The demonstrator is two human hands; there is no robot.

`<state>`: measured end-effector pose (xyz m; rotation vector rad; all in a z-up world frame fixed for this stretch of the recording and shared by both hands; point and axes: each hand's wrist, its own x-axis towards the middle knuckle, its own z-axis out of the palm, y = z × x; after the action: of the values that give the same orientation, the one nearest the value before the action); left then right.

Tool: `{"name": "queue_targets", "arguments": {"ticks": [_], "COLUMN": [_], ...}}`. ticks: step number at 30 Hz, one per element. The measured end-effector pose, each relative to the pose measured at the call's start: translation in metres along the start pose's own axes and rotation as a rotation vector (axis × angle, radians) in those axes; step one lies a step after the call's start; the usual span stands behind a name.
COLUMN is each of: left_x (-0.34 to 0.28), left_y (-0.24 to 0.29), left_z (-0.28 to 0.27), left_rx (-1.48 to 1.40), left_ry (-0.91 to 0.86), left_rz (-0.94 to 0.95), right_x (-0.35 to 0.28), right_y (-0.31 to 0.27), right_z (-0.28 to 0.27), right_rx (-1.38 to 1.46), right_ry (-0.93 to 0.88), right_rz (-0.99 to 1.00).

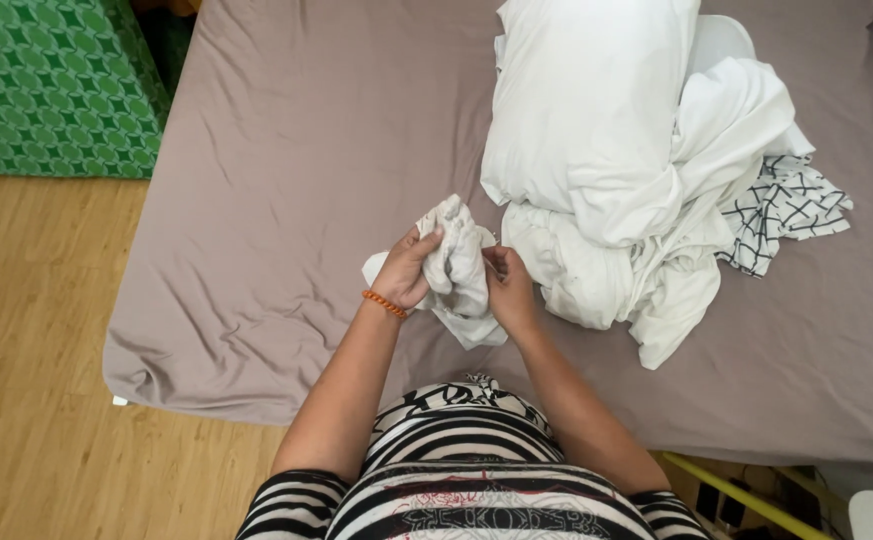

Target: The person folds a white towel on a bed, smoothing and aligning the edges by hand. They then pick up the folded towel and place it on a white chair next to a shelf.

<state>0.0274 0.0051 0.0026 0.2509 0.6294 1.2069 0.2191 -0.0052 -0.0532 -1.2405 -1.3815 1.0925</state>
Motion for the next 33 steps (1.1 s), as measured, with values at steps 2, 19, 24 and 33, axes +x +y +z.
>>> {"name": "queue_targets", "arguments": {"ticks": [2, 19, 24, 33], "left_x": [0.005, -0.015, 0.007, 0.018], "left_y": [-0.007, 0.011, 0.016, 0.028], "left_z": [-0.005, 0.031, -0.017, -0.044], "left_rx": [0.094, 1.382, 1.632, 1.527], "left_ry": [-0.052, -0.08, 0.13, 0.66], "left_rz": [0.052, 0.277, 0.619, 0.738], "right_x": [-0.005, 0.018, 0.041, 0.052], "right_y": [-0.018, -0.008, -0.019, -0.089], "right_z": [0.002, -0.001, -0.031, -0.052], "right_rx": [-0.044, 0.647, 0.724, 0.882], "right_ry": [0.045, 0.043, 0.119, 0.051], "right_rz": [-0.024, 0.365, 0.274, 0.199]}}
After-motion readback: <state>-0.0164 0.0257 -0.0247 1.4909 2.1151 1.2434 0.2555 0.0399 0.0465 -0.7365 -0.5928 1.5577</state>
